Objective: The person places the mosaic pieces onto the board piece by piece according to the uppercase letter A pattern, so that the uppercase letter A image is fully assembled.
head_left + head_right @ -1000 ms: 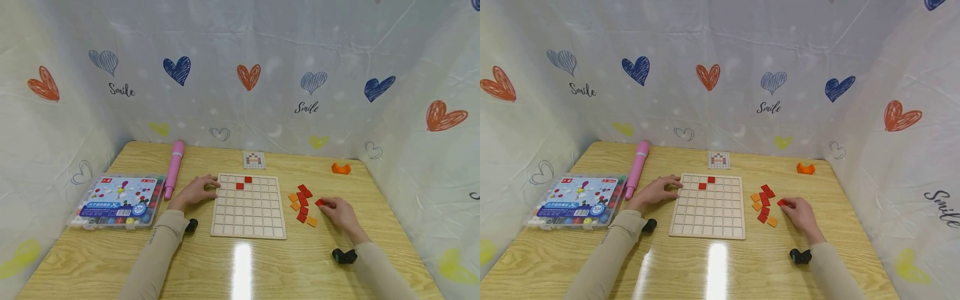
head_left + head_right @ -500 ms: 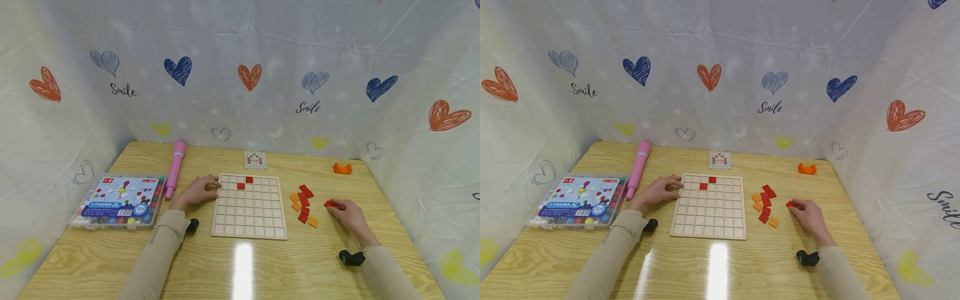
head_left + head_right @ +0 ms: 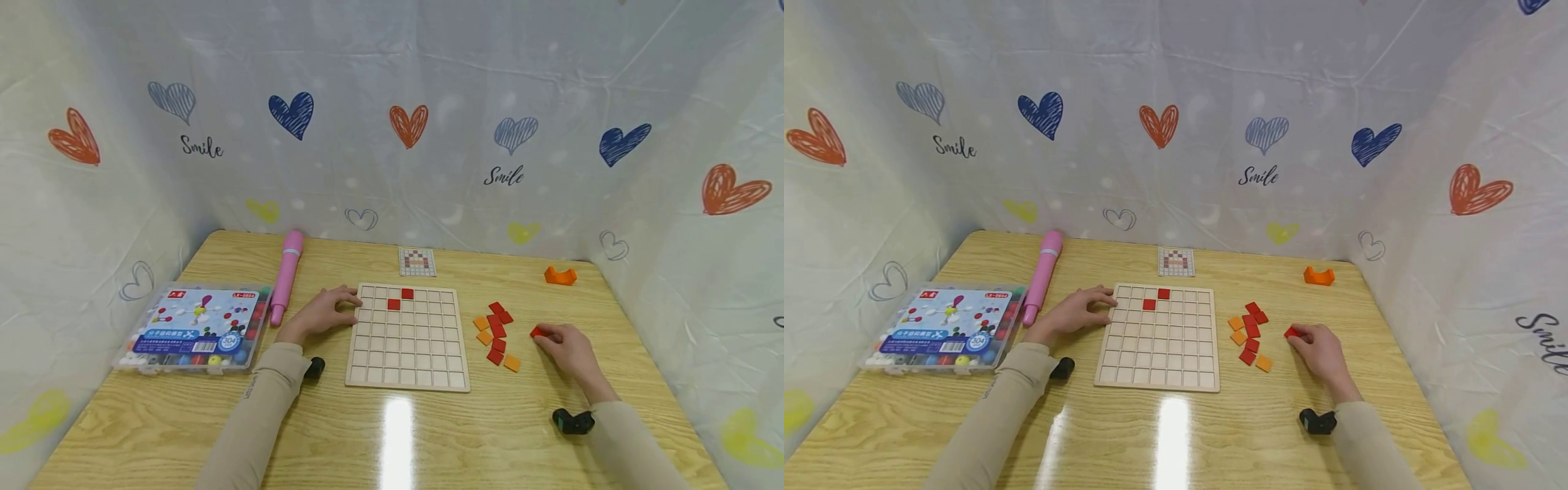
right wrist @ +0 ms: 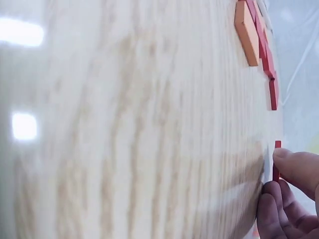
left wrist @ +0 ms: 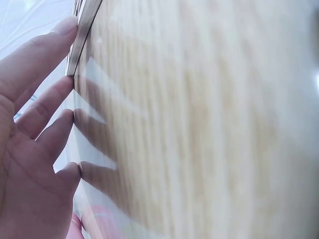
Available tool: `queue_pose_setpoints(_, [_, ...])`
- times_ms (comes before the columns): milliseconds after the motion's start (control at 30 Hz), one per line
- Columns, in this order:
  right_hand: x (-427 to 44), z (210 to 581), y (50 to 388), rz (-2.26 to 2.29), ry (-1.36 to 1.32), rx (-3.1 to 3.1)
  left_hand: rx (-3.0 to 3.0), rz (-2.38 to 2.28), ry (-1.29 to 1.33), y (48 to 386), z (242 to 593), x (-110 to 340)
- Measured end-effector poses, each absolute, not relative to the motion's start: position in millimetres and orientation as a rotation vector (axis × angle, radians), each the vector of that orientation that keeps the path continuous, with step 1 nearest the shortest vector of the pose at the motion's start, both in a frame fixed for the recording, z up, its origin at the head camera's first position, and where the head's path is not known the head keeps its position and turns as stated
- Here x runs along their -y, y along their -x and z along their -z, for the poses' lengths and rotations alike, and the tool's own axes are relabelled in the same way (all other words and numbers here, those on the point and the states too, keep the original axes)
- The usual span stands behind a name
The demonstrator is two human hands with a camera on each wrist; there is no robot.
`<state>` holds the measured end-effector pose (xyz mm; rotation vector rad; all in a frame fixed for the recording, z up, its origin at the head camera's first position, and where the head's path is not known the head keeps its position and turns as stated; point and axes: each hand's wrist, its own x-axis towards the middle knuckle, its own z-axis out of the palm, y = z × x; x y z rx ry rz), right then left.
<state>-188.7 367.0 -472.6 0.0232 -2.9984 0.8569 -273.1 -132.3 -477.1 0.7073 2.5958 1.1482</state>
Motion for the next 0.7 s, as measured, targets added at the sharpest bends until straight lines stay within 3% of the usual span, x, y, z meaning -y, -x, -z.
queue_pose_setpoints(700, [-303.1, 454.2, 200.4, -1.009, -0.167, 2.838, -2.600, -1.136, -0.706, 274.9, 479.9, 133.1])
